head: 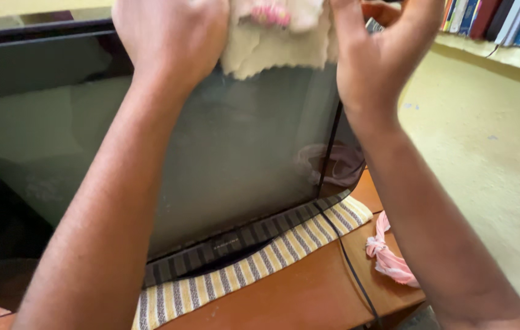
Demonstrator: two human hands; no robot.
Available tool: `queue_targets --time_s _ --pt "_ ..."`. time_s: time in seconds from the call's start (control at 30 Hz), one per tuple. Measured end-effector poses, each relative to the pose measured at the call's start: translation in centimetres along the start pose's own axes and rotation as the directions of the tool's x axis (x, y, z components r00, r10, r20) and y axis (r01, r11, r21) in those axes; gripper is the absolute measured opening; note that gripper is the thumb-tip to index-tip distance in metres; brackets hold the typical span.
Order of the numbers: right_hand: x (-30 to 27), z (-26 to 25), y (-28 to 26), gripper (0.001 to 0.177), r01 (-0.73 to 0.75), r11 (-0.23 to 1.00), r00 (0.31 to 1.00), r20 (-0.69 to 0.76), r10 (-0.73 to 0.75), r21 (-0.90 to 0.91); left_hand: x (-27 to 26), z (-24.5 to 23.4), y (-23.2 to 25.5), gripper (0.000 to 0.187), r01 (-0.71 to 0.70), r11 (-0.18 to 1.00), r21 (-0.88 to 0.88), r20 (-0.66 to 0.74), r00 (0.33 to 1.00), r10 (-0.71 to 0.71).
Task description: The person wipes the exterior frame and edges of a television using a cloth.
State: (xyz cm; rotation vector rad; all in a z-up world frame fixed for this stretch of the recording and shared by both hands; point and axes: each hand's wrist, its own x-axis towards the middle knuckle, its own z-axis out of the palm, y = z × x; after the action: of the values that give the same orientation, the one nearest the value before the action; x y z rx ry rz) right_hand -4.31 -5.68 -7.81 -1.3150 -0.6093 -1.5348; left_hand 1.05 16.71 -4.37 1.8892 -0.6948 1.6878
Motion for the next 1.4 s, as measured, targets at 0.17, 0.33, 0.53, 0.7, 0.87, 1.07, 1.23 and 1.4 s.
queue_targets --time_s 0.17,0.33,0.53,0.7,0.87,1.07,1.23,1.4 --pt "-0.9 -0.3 -5.0 0.033 0.517 0.814 0.831 0.383 -0.404 -0.263 0.2 0.7 -0.4 0.021 -0.062 0.997 0.054 -0.051 0.997 0.065" --pt "-0.9 0.9 -4.2 0.019 0.525 0.786 0.837 0.368 -0.405 -0.327 1.1 1.2 -0.3 0.028 0.070 0.997 0.041 0.071 0.995 -0.073" --pt "-0.5 -0.6 -2.5 0.017 0.341 0.924 0.939 0.108 -0.326 -0.173 2.0 2.0 0.1 0.030 0.118 0.987 0.107 0.075 0.989 -0.126" --pt "-1.6 -0.4 -5.8 0.025 0.625 0.699 0.763 0.462 -0.452 -0.348 2.1 1.6 0.8 0.031 0.165 0.977 0.138 0.078 0.981 -0.176" --pt "-1.7 0.5 -6.2 0.021 0.616 0.678 0.768 0.497 -0.405 -0.400 2.4 0.1 2.1 0.033 0.202 0.978 0.056 0.099 0.973 -0.207" --pt "-3.0 -0.7 -5.2 0.013 0.646 0.646 0.733 0.567 -0.377 -0.406 2.7 -0.6 3.2 0.037 0.240 0.970 0.044 0.100 0.965 -0.243" --pt "-0.9 0.1 -4.9 0.019 0.421 0.817 0.876 0.412 -0.252 -0.395 3.9 -2.2 4.1 0.049 0.289 0.955 0.061 0.242 0.924 -0.295" --pt "3.1 1.2 -5.8 0.046 -0.010 0.968 0.902 0.415 0.117 -0.253 5.0 -3.8 4.9 0.046 0.347 0.938 0.006 0.392 0.862 -0.321"
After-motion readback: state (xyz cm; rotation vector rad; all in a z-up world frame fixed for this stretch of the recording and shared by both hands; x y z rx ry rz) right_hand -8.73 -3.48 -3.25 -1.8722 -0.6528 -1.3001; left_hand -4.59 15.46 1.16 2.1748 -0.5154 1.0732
